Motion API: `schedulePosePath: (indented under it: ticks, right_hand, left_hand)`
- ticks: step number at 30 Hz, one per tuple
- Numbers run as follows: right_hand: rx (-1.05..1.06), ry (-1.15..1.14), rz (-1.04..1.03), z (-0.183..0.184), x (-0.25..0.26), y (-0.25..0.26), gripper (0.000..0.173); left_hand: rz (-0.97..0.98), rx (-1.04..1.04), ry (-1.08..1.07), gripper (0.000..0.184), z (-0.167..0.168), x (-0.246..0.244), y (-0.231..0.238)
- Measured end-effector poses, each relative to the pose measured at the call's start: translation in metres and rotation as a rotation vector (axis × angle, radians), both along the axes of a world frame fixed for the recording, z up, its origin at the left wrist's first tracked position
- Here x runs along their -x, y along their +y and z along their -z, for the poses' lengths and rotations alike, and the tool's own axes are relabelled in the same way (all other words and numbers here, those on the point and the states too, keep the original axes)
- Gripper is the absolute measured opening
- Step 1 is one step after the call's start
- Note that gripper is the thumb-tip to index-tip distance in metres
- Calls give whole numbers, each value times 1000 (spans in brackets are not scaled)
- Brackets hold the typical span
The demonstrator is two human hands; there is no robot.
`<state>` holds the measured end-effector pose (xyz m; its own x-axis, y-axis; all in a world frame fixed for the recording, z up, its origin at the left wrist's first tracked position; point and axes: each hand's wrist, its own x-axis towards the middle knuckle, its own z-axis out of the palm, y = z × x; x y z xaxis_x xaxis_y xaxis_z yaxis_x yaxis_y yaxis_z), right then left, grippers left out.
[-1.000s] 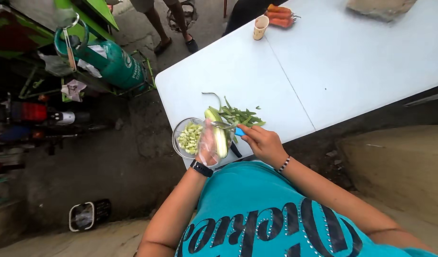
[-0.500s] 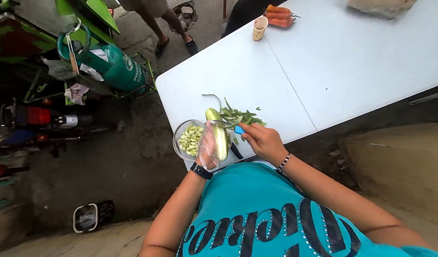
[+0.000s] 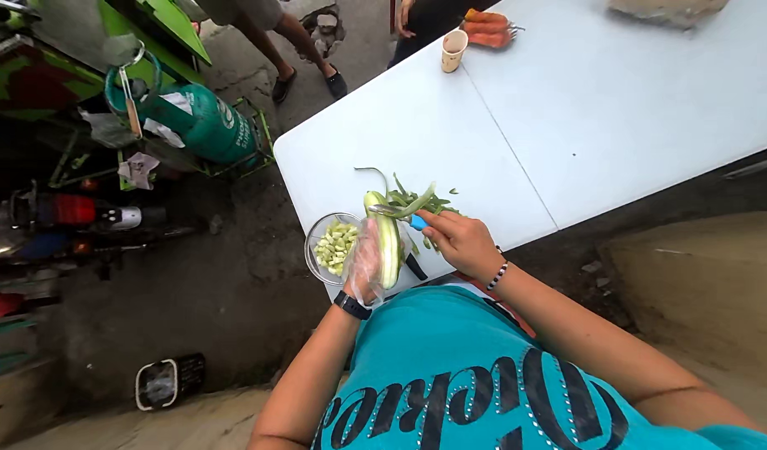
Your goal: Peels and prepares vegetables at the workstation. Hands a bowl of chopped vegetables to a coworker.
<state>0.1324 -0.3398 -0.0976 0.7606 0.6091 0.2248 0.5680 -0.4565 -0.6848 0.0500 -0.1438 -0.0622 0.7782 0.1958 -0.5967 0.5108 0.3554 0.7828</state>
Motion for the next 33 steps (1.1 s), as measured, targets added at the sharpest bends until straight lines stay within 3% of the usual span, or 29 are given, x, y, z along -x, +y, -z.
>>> schedulePosePath:
  ticks: [8,19,27,33]
  right_hand:
    - [28,23,17,3,-2,3,41]
    - [23,137,7,8,-9,5,40]
    - [77,301,8,12,-22,1,42]
    - [-28,323,47,12,-13,-8,41]
  left_hand:
    - [4,0,17,61,4,5,-2]
    - [148,-91,-97,53,13,20,10]
    - [264,-190,-143,59,21,30,14]
    - [263,-197,-195,80,20,26,20]
